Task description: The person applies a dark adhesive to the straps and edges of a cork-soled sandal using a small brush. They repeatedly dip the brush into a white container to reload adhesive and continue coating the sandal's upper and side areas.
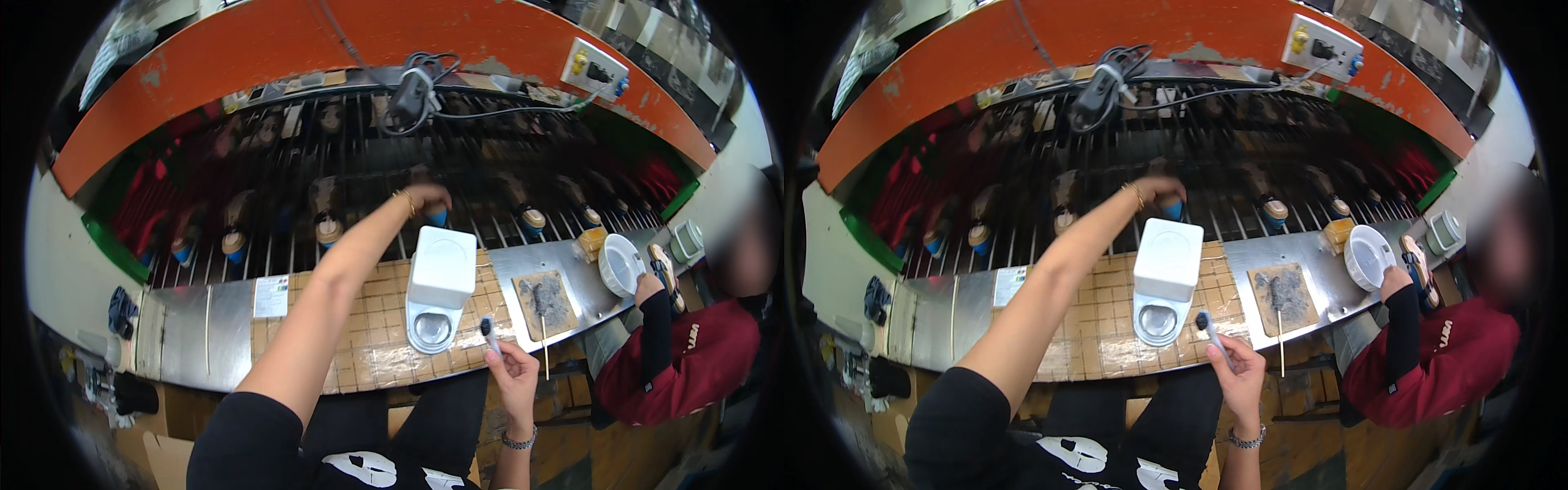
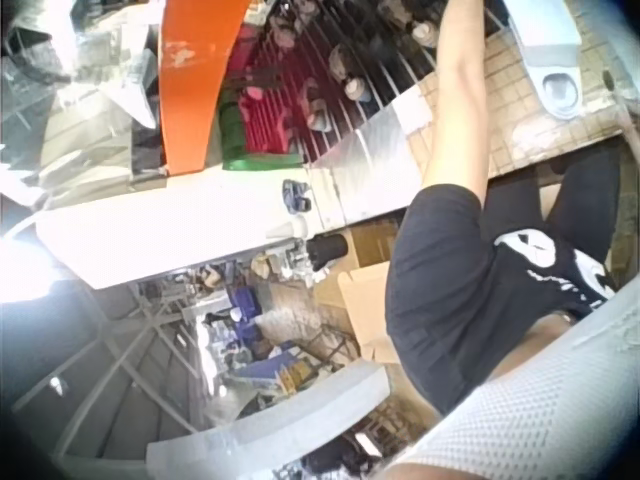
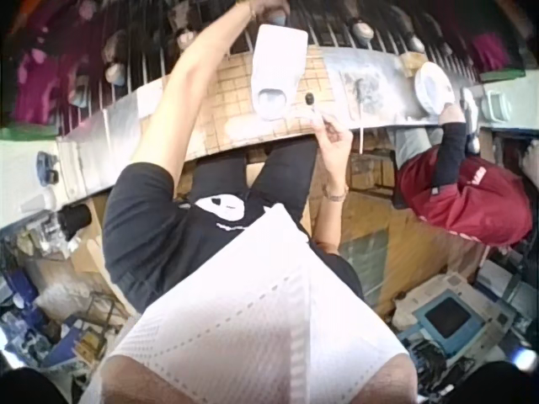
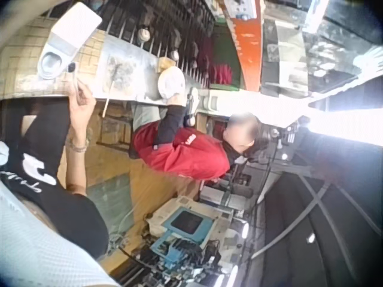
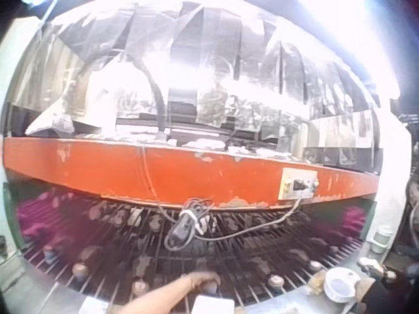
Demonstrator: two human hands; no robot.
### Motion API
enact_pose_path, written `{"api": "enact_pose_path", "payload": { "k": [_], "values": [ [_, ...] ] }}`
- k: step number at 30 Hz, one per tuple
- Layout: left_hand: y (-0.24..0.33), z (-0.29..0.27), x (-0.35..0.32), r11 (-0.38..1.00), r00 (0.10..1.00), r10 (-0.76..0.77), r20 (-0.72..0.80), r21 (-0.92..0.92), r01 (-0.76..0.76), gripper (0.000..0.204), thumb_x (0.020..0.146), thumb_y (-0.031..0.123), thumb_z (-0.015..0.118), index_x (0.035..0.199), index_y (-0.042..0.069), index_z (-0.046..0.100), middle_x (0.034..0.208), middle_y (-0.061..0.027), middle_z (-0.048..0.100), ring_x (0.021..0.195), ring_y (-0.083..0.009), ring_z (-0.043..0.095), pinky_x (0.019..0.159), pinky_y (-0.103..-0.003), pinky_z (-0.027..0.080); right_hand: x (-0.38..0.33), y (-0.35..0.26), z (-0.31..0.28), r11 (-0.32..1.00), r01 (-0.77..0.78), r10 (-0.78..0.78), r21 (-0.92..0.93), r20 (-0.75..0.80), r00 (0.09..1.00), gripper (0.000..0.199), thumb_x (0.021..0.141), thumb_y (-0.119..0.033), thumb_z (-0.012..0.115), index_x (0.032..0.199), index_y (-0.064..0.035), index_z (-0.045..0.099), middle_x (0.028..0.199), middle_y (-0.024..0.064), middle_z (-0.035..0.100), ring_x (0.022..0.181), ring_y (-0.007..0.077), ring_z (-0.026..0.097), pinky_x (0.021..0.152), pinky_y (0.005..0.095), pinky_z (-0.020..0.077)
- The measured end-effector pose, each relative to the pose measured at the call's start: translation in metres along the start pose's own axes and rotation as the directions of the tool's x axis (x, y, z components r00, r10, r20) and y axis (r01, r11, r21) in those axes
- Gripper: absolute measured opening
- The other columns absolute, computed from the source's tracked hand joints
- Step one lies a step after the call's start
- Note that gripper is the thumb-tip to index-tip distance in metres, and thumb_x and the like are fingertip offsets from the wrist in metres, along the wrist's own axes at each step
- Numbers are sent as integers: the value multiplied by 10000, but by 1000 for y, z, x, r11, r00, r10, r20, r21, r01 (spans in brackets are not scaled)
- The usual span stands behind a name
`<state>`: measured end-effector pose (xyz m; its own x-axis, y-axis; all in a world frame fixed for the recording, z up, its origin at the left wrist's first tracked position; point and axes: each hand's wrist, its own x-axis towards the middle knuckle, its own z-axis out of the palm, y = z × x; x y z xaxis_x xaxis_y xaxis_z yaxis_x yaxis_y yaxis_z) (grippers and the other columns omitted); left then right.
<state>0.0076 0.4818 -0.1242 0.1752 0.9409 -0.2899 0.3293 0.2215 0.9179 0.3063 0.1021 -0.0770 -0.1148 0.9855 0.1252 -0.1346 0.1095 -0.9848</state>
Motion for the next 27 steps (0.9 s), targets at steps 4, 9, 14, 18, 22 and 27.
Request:
{"api": "enact_pose_path", "payload": {
  "k": [4,9,14,18,22,27],
  "values": [
    [54,-71,-108,829,993,56,104,-559,12,324,1013,246,534,1277,67,591,1368,-140,550,1302,-332,532,889,-544,601,-14,-3,-20,997,-60,57,-39,-74,996,239,929,-11,711,1153,69,687,931,8,658,784,38,560,693,181,441],
    [50,-53,-282,389,872,487,-35,-886,-253,610,1042,410,426,1522,42,342,1485,-282,437,1363,-460,449,1083,-722,349,-18,0,-18,997,-70,74,44,-116,990,239,930,-36,714,1146,64,701,829,-9,658,717,29,531,629,181,395],
    [40,-17,-391,326,966,236,-104,-928,-179,725,912,480,643,1420,11,425,1313,-227,571,1213,-385,588,1004,-607,491,-5,1,-8,982,-18,8,-190,-52,999,247,918,-49,731,1128,79,709,879,8,628,808,84,528,738,228,417],
    [4,13,-436,291,948,92,-306,-902,-319,615,870,256,743,1338,-40,477,1209,-204,644,1055,-323,690,932,-474,596,5,-19,12,959,36,-46,-283,-28,999,270,931,-60,714,1174,56,708,873,20,633,812,84,524,737,236,419],
    [2,54,-457,296,822,357,-443,-781,-549,966,799,360,830,1527,-9,313,1428,-200,515,1249,-297,583,1099,-439,456,12,-32,18,815,162,-180,-557,23,983,236,949,-106,703,1171,-40,747,868,30,650,775,82,541,690,234,414],
    [20,64,-479,643,737,340,-584,-427,-636,1217,590,482,967,1529,16,350,1246,-98,651,1175,-202,609,1063,-329,461,23,-31,17,568,394,-423,-722,155,893,168,872,-86,752,1035,-61,786,861,67,672,732,164,585,678,305,417]
  ]
}}
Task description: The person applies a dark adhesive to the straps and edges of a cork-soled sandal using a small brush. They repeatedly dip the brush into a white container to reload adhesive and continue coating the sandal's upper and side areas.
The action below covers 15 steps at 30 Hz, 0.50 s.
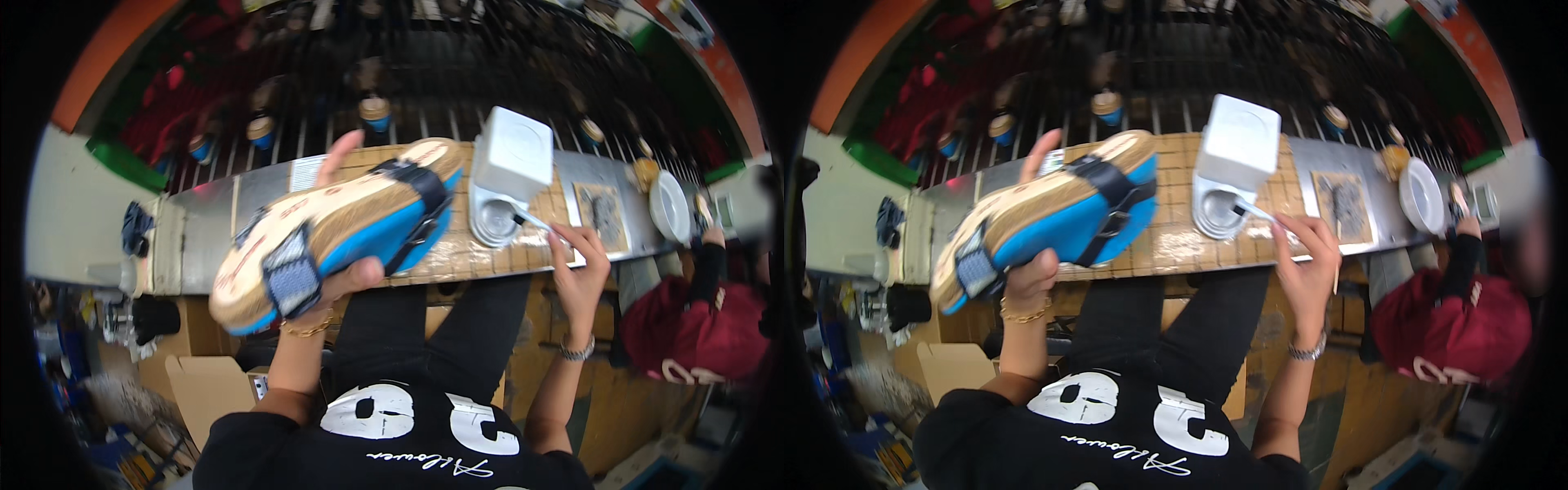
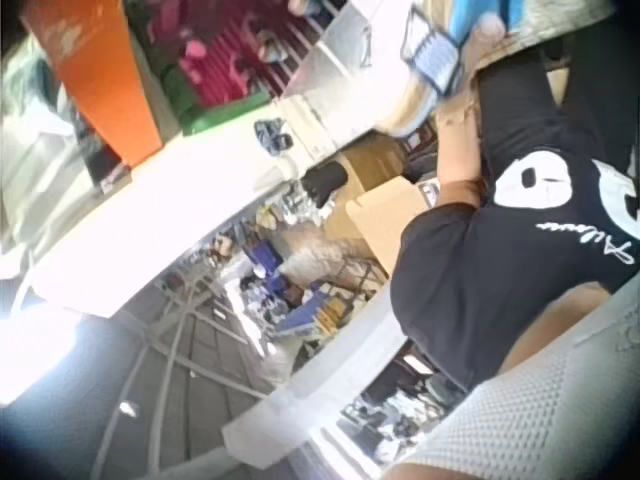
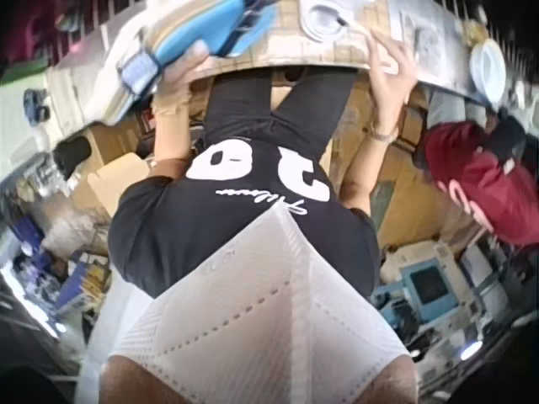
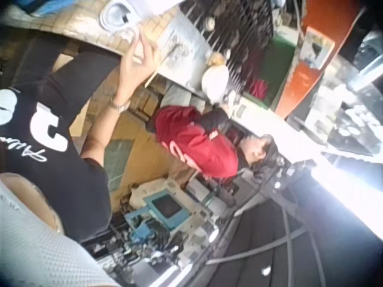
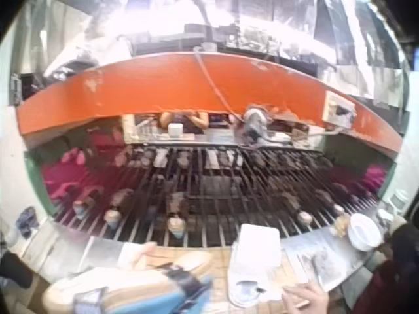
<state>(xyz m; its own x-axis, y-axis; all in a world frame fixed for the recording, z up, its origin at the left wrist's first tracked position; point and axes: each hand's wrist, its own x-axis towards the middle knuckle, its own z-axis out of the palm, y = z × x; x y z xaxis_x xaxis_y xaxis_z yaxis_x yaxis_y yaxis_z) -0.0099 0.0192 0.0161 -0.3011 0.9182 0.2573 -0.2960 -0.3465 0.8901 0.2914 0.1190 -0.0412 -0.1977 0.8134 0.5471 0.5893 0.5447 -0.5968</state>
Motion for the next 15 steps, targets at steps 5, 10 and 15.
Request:
{"api": "enact_pose_path", "payload": {
  "k": [5,10,15],
  "values": [
    [6,-7,-14,925,978,201,-48,338,-173,1309,481,628,944,1459,-50,398,1337,-150,589,1256,-243,575,1105,-338,432,7,-11,11,967,124,-109,-220,77,991,138,835,-145,777,964,-97,792,816,36,629,774,202,592,747,335,375],
    [8,1,-17,982,970,183,-160,65,-175,1335,606,626,901,1524,-92,249,1499,-245,407,1378,-337,455,1178,-444,349,5,-8,15,947,162,-134,-278,116,984,121,835,-139,772,948,-100,791,836,28,624,767,198,580,740,346,373],
    [11,17,-15,957,934,261,-244,188,-218,1267,642,518,902,1539,-79,235,1477,-252,436,1349,-333,485,1152,-442,384,4,-8,19,951,140,-123,-276,79,989,118,832,-149,780,940,-104,794,836,26,620,767,203,573,750,353,365]
  ]
}}
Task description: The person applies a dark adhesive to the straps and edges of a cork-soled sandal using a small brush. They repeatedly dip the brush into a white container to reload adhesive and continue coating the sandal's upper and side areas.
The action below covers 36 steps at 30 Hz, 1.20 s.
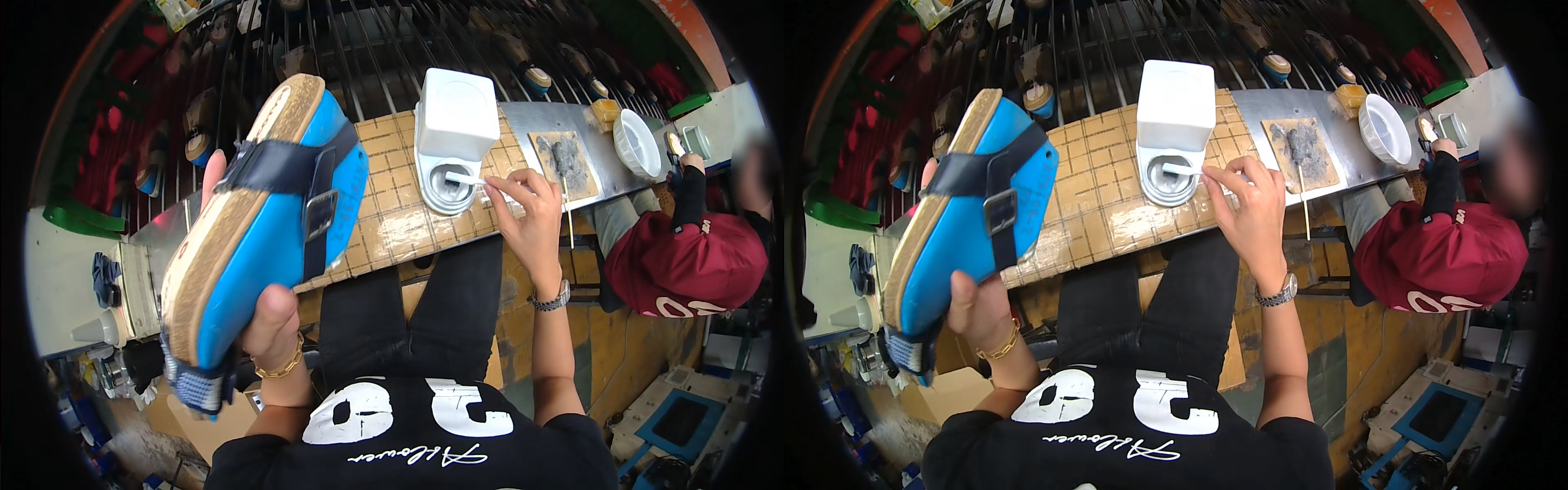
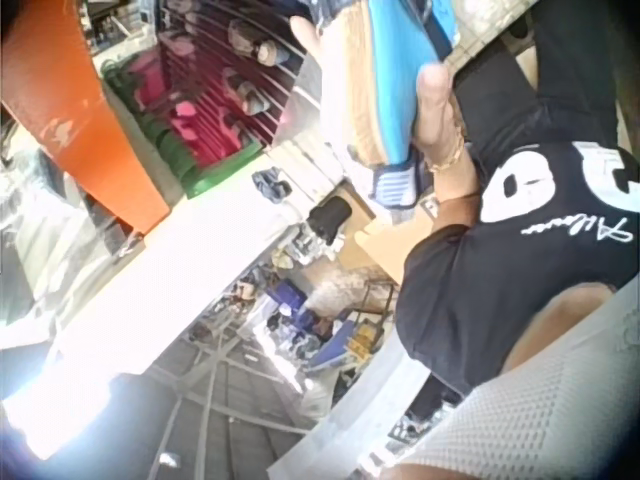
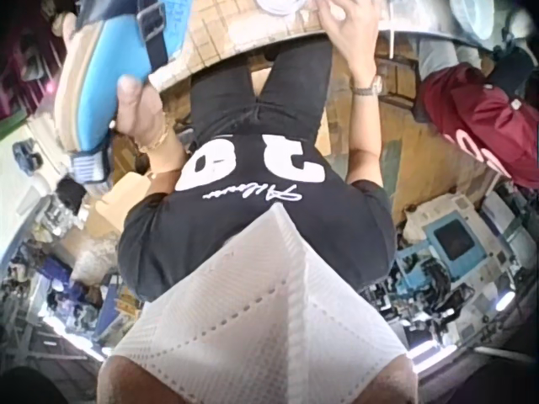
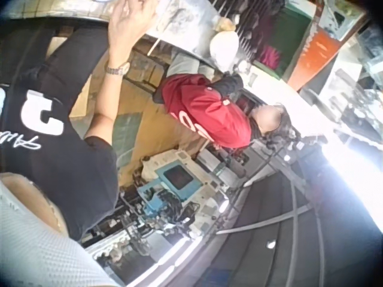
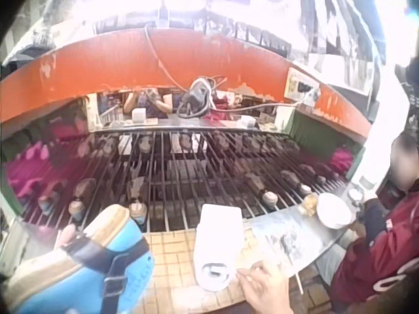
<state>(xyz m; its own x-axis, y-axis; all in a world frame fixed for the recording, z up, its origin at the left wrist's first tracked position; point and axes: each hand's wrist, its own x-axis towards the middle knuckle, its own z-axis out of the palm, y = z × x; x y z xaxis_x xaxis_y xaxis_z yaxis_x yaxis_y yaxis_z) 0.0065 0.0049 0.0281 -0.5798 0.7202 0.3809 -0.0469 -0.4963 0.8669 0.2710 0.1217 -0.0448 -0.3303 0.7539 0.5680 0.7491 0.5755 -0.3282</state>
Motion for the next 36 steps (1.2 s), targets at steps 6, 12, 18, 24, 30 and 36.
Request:
{"api": "enact_pose_path", "payload": {
  "k": [6,12,18,24,30,36],
  "values": [
    [-16,-12,-13,892,1000,-18,21,451,6,1149,696,440,909,1542,-24,285,1368,-196,554,1244,-297,572,1074,-401,456,-9,-1,-8,902,-394,346,178,250,904,155,909,-164,720,977,-38,780,717,17,629,602,112,489,569,311,341],
    [-43,-8,-48,841,987,-45,153,539,-45,1043,741,72,875,1570,41,242,1429,-192,492,1343,-264,489,1138,-397,426,-6,25,-7,583,-625,383,520,503,775,231,952,-195,708,1020,17,771,749,9,689,692,28,523,596,226,398],
    [-108,-15,-73,880,946,-9,324,452,-146,726,971,137,576,1591,81,201,1422,-261,472,1157,-325,634,969,-418,587,37,-22,-52,953,162,-95,256,-254,963,283,735,-1,834,1000,-98,811,931,58,672,804,156,636,720,285,500],
    [-118,-11,-69,875,894,110,435,385,-295,673,1027,193,507,1587,59,159,1573,-288,268,1321,-378,525,1040,-437,536,21,-69,-57,897,182,-126,403,-160,979,275,714,-5,835,965,-114,818,844,40,643,736,120,574,628,250,424],
    [-79,-1,-47,639,745,365,559,431,-637,864,828,33,771,1516,7,248,1529,-335,272,1368,-397,406,1083,-399,404,28,-78,-57,911,188,-100,366,-245,964,268,707,-14,836,955,-114,819,805,21,612,702,119,543,610,236,376],
    [-66,-4,-49,648,715,293,634,419,-636,949,818,-2,754,1564,67,170,1606,-314,169,1456,-400,329,1172,-413,361,42,-77,-60,900,334,-223,281,-361,906,325,660,24,844,948,-125,821,833,27,609,713,123,541,613,234,388]
  ]
}}
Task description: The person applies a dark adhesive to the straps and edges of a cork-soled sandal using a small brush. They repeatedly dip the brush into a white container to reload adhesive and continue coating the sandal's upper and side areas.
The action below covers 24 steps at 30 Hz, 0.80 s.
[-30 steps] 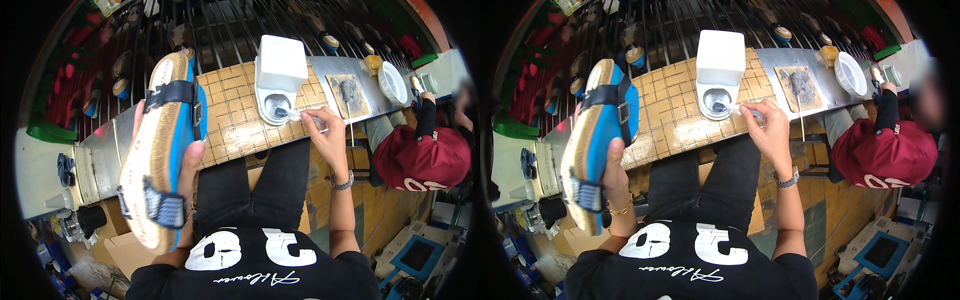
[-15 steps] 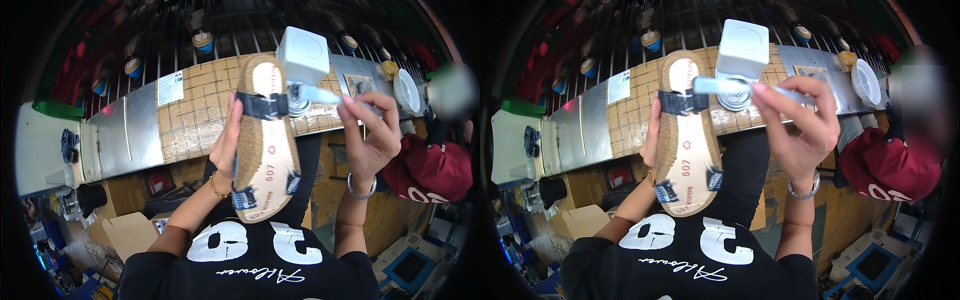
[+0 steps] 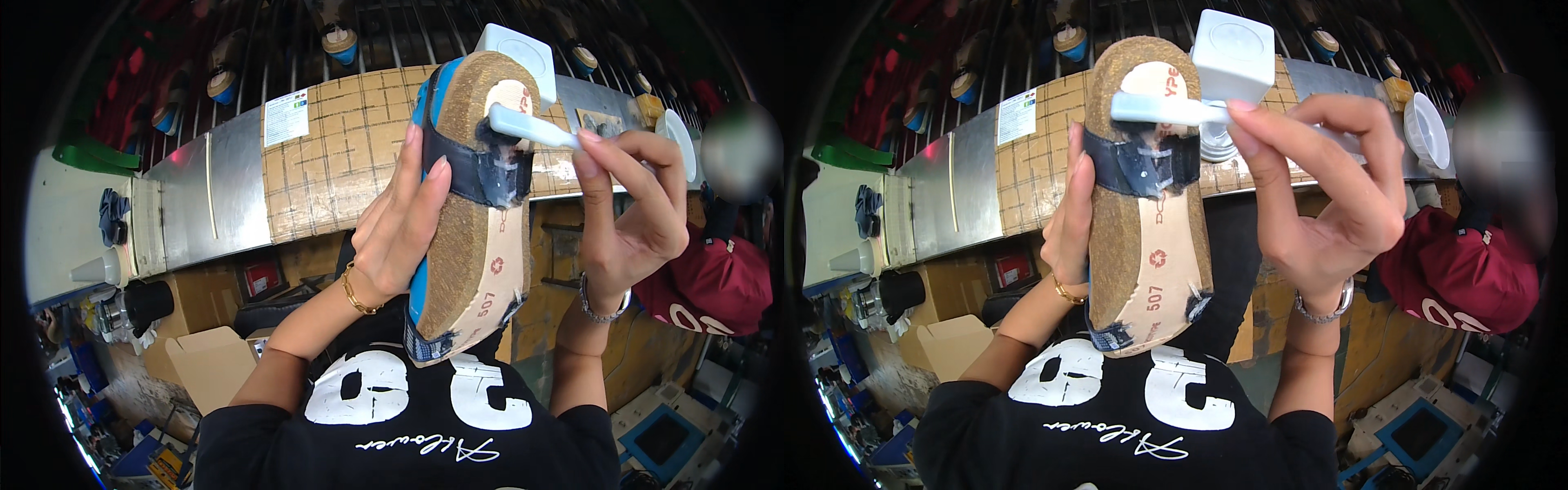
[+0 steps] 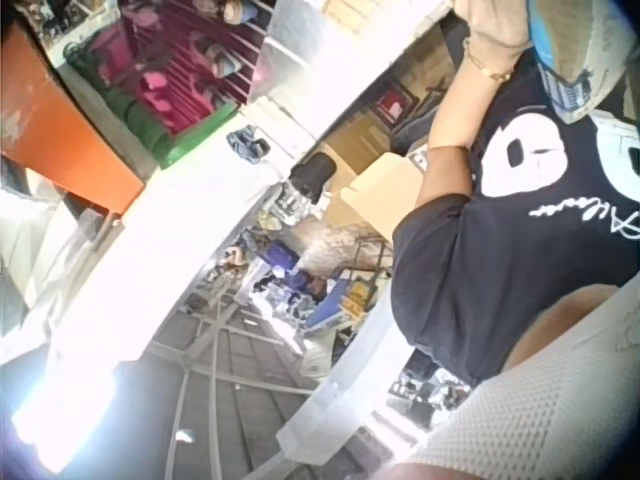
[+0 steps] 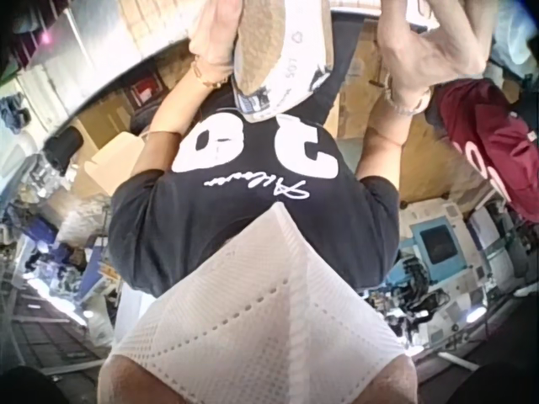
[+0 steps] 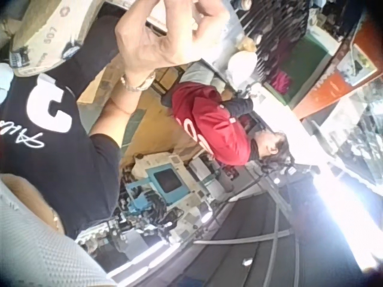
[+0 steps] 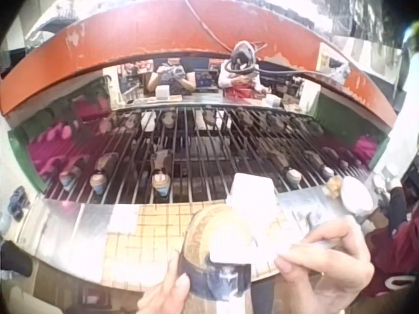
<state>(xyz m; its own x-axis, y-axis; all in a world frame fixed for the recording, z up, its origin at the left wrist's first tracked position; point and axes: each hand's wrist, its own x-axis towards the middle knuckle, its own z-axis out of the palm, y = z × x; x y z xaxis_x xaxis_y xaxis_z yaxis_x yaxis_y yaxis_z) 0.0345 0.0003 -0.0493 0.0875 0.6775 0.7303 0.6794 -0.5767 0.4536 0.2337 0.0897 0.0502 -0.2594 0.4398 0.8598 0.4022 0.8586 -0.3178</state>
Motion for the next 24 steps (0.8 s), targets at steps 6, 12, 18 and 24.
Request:
{"api": "enact_pose_path", "payload": {
  "k": [6,12,18,24],
  "values": [
    [2,3,8,999,998,28,-57,-26,-29,844,822,-16,744,1507,34,252,1557,-338,229,1405,-414,384,1126,-418,401,6,2,-17,996,23,-32,83,105,994,338,650,53,823,956,-91,812,893,76,611,760,141,553,644,235,408],
    [3,2,9,999,997,39,-69,-17,-40,741,827,-29,734,1449,1,334,1508,-363,290,1353,-429,440,1080,-423,440,11,4,-27,991,18,-50,130,244,969,285,695,67,782,968,-12,783,929,124,612,829,165,552,695,248,408],
    [2,1,10,999,996,44,-83,-18,-46,641,831,-42,725,1392,-32,416,1460,-388,350,1302,-443,496,1034,-428,480,13,9,-31,987,0,-51,163,307,950,274,687,35,784,957,-10,782,918,126,610,843,191,557,703,265,390],
    [3,0,11,999,993,48,-105,-9,-50,545,835,-55,715,1334,-64,498,1411,-413,410,1250,-457,551,988,-433,520,11,10,-33,988,-17,-36,156,327,944,287,653,19,784,938,-13,784,922,137,611,855,206,558,723,285,389]
  ]
}}
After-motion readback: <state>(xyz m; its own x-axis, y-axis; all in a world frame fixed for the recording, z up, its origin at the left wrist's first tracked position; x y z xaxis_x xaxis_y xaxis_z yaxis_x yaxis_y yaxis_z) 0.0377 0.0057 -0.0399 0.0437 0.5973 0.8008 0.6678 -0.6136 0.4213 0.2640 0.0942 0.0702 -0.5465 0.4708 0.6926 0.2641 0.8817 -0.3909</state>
